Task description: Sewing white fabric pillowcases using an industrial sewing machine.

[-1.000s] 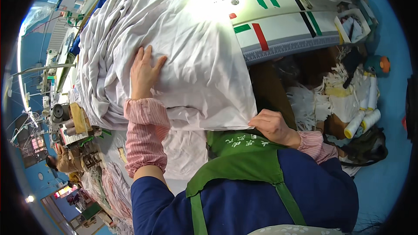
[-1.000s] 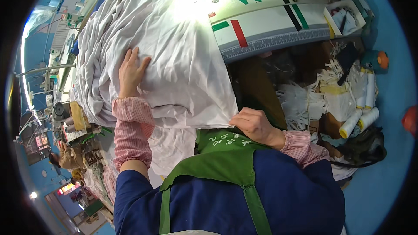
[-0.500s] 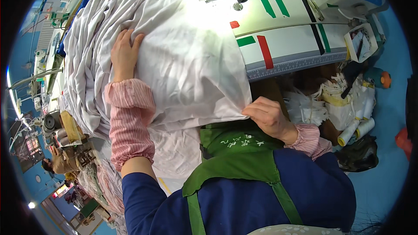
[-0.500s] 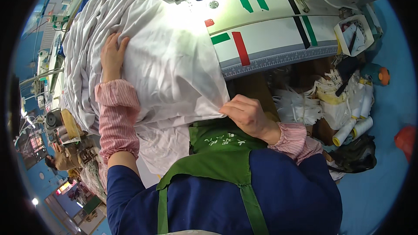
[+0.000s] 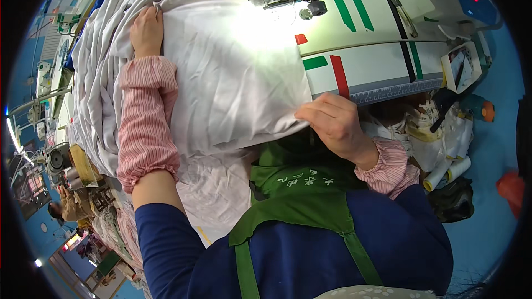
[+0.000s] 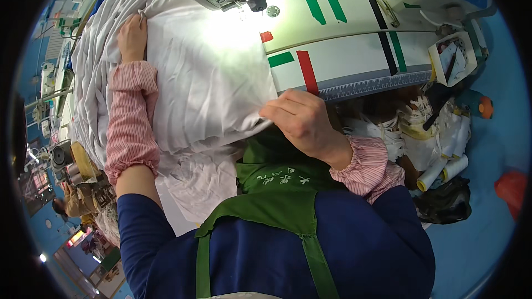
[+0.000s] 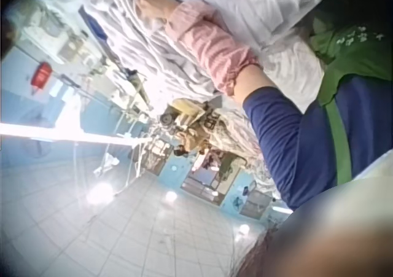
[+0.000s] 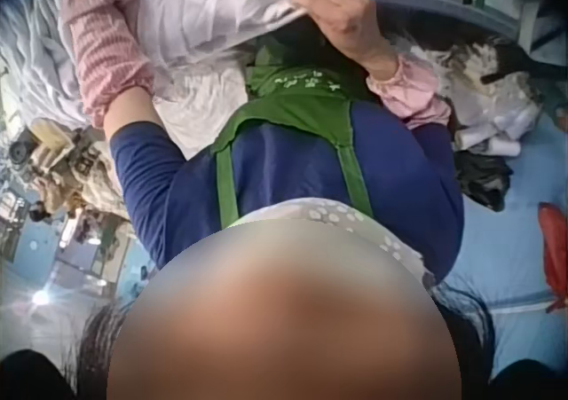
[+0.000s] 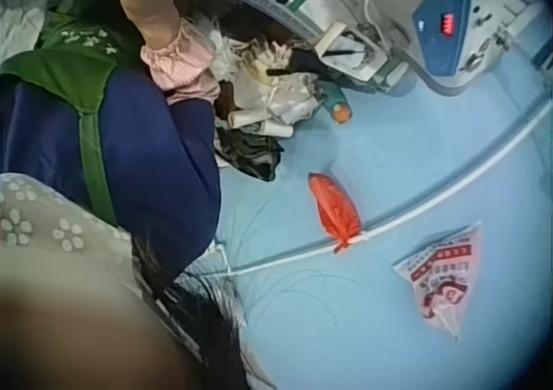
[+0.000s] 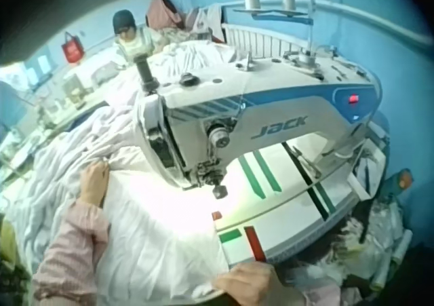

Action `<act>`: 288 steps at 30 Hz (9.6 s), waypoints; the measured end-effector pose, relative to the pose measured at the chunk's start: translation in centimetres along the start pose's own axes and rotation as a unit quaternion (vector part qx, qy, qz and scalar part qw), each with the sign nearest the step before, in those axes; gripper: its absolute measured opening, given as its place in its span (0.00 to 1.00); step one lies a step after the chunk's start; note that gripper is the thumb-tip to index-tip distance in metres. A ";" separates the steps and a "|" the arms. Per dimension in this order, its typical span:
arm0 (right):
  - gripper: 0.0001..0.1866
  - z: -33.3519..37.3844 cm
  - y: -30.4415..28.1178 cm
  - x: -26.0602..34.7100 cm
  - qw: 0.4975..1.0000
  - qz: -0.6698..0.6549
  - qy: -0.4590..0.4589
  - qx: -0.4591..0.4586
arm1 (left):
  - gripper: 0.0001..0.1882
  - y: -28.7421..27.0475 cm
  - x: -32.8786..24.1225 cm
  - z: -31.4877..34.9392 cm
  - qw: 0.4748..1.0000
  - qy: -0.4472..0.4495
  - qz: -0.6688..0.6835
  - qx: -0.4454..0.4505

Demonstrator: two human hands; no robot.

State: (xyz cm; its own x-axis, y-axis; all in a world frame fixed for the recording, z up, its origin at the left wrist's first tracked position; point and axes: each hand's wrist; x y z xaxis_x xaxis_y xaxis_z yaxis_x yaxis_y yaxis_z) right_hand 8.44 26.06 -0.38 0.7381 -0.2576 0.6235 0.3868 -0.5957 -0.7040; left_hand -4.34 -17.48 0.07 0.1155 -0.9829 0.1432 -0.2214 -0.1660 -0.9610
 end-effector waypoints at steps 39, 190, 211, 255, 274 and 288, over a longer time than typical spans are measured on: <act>0.16 3.2 2.7 4.5 0.985 -0.145 0.072 0.064 | 0.22 -5.6 2.7 -3.9 0.954 0.239 0.178 0.029; 0.12 8.4 2.4 2.7 1.000 -0.001 0.011 -0.016 | 0.16 -5.6 -18.9 10.0 0.904 0.344 0.250 0.038; 0.16 -3.7 -1.5 -2.0 0.998 -0.004 0.057 -0.007 | 0.14 -0.1 -13.7 -2.7 0.923 0.304 0.219 0.091; 0.31 -9.6 6.5 8.9 0.885 0.192 -0.287 0.313 | 0.17 -3.6 13.0 44.4 0.488 -0.380 0.776 -0.125; 0.29 -30.8 7.3 23.5 0.842 -0.408 0.068 0.346 | 0.07 -22.9 3.7 27.3 0.849 -0.031 0.465 -0.251; 0.09 -23.2 -1.0 21.0 0.950 -0.024 -0.175 0.257 | 0.25 -7.4 14.2 18.0 0.956 -0.170 0.166 -0.173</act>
State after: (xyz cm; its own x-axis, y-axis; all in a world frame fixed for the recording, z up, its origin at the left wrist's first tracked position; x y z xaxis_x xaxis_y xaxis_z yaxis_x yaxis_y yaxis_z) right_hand 10.73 3.58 21.37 0.8162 0.0841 0.5715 0.5777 -0.1264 -0.8064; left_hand 16.37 -28.76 4.94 0.2783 -0.9129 -0.2986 -0.6002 0.0774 -0.7961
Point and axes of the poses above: each hand's wrist, its own z-axis away from the middle knuckle, its own y-axis out of the palm, x = y × z, and after that the axes turned 15 degrees about x, right-handed
